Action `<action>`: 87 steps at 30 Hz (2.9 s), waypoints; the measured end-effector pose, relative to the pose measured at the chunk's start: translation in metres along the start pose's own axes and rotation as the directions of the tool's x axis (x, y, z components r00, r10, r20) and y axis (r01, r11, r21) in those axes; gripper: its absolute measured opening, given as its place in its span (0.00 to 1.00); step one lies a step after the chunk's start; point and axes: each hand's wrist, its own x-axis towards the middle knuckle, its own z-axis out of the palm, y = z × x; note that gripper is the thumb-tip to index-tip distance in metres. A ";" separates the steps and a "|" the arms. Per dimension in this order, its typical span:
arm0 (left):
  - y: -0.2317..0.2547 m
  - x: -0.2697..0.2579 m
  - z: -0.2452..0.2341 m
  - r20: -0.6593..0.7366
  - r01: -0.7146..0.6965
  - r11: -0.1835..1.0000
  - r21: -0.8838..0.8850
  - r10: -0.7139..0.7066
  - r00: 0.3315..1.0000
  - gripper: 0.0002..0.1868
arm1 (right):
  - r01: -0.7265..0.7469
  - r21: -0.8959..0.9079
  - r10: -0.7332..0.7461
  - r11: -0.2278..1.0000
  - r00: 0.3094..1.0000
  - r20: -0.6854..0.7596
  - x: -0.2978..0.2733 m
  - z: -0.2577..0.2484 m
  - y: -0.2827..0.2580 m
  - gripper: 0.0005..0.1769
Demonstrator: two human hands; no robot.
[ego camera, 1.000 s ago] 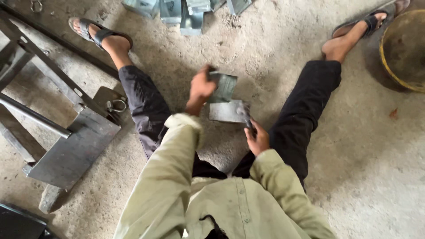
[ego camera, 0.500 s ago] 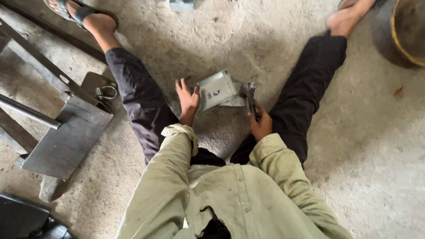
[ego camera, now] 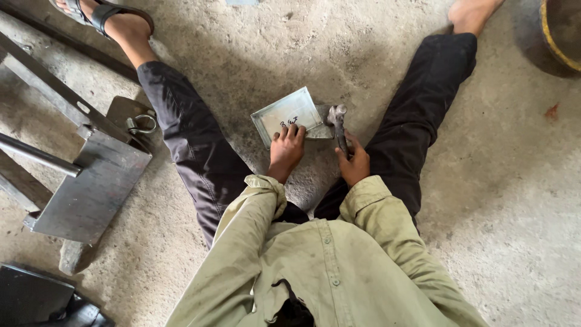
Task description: The person sits on the floor and uses a hammer to strike a small metal block placed on a larger metal anvil. They repeatedly pick up the metal block, position it, and strike it with the hammer to shape or flatten it.
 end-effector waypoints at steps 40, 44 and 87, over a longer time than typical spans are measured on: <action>-0.055 0.009 -0.013 0.316 0.501 0.850 -0.163 -0.436 0.843 0.41 | 0.284 0.124 -0.261 0.951 0.950 -0.172 -0.027 -0.006 -0.059 0.26; -0.055 0.010 -0.013 0.300 0.503 0.843 -0.192 -0.438 0.848 0.41 | 0.488 -0.102 -0.498 0.867 0.857 -0.133 -0.016 -0.003 -0.070 0.25; -0.009 0.065 -0.033 -0.031 -0.020 0.028 -0.999 -0.460 0.887 0.10 | -0.035 -0.049 0.036 0.998 0.999 0.008 0.002 0.007 -0.011 0.31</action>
